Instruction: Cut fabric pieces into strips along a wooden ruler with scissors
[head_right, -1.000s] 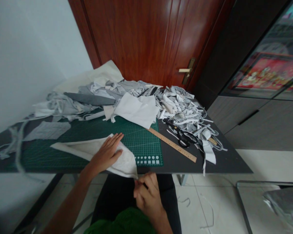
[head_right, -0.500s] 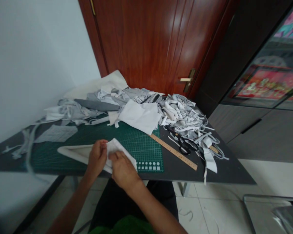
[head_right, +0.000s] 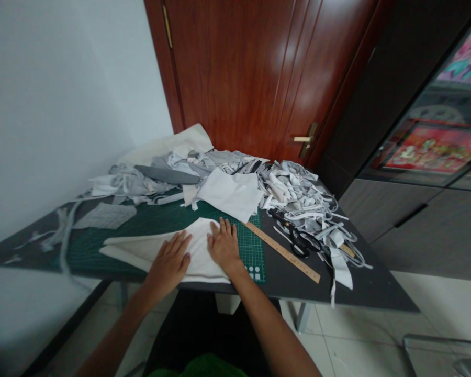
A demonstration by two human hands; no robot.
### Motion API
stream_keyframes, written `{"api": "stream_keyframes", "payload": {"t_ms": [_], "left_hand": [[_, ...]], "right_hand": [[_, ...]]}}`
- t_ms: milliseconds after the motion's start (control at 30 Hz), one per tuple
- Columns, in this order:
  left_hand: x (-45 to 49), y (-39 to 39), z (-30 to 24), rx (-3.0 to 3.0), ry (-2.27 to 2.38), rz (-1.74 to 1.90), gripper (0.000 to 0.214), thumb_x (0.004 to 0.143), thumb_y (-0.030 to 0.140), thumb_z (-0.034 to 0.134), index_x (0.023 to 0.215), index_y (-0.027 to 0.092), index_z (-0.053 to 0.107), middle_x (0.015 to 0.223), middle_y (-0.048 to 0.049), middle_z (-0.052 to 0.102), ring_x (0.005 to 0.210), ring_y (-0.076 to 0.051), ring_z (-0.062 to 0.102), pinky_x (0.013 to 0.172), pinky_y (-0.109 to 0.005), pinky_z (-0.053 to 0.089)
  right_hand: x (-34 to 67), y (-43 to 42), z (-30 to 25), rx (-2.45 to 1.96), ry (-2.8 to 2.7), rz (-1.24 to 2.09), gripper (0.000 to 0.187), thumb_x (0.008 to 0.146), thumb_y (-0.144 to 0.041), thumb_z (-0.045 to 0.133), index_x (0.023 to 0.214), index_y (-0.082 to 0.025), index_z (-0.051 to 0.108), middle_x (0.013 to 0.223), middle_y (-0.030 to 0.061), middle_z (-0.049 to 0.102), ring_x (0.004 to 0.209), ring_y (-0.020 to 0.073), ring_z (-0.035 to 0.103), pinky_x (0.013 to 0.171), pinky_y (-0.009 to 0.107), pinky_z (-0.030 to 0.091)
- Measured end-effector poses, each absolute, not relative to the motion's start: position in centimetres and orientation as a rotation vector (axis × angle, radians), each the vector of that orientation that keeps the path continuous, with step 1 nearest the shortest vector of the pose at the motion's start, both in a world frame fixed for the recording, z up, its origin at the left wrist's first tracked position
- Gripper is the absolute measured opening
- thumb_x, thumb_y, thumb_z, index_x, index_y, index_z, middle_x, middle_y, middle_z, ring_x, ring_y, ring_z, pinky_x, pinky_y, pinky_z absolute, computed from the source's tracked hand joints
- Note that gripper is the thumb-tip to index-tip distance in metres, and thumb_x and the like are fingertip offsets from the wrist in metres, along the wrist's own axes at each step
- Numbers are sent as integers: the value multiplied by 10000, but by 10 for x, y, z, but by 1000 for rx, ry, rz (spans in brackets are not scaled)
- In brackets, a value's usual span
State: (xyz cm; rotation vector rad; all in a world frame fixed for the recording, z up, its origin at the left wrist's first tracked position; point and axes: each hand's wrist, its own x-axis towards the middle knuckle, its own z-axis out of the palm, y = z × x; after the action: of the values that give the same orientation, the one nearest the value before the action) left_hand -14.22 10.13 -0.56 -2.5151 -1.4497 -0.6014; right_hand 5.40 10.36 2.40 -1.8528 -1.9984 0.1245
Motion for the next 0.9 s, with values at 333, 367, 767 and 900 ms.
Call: {"api": "stream_keyframes", "payload": {"t_ms": [333,367,767,900], "left_hand": [[-160,84,-5,-2524,-1285,-548,517,1039,301,350,1505,175,536,1588,-126,498,1472,-328,460,1164,-548,402],[-163,80,-5,-2520,-1271,-557,518,1042,295,345,1515,179,522,1589,-120,497,1474,-322,458,1166,-540,398],[-191,29,-9,-2475,-1242,-555,691,931,137,400,1618,183,342,1631,-111,441,1518,-300,389,1240,-508,287],[-199,31,7,-2586,-1267,-561,688,853,74,380,1517,213,492,1586,-98,505,1461,-290,469,1181,-503,400]], "right_hand": [[61,119,24,-1937,-1979,44,586,1060,-373,417,1577,-97,434,1629,221,405,1516,333,360,1221,479,250],[62,122,24,-1944,-1978,42,588,1059,-377,416,1573,-94,439,1629,222,405,1515,336,358,1219,479,250],[78,174,27,-1951,-1877,39,457,1041,-367,497,1428,-150,608,1403,197,646,1325,328,557,1129,452,353],[85,187,27,-1930,-1836,47,292,1029,-326,531,1195,-196,733,1157,133,762,1126,270,675,1020,366,438]]}}
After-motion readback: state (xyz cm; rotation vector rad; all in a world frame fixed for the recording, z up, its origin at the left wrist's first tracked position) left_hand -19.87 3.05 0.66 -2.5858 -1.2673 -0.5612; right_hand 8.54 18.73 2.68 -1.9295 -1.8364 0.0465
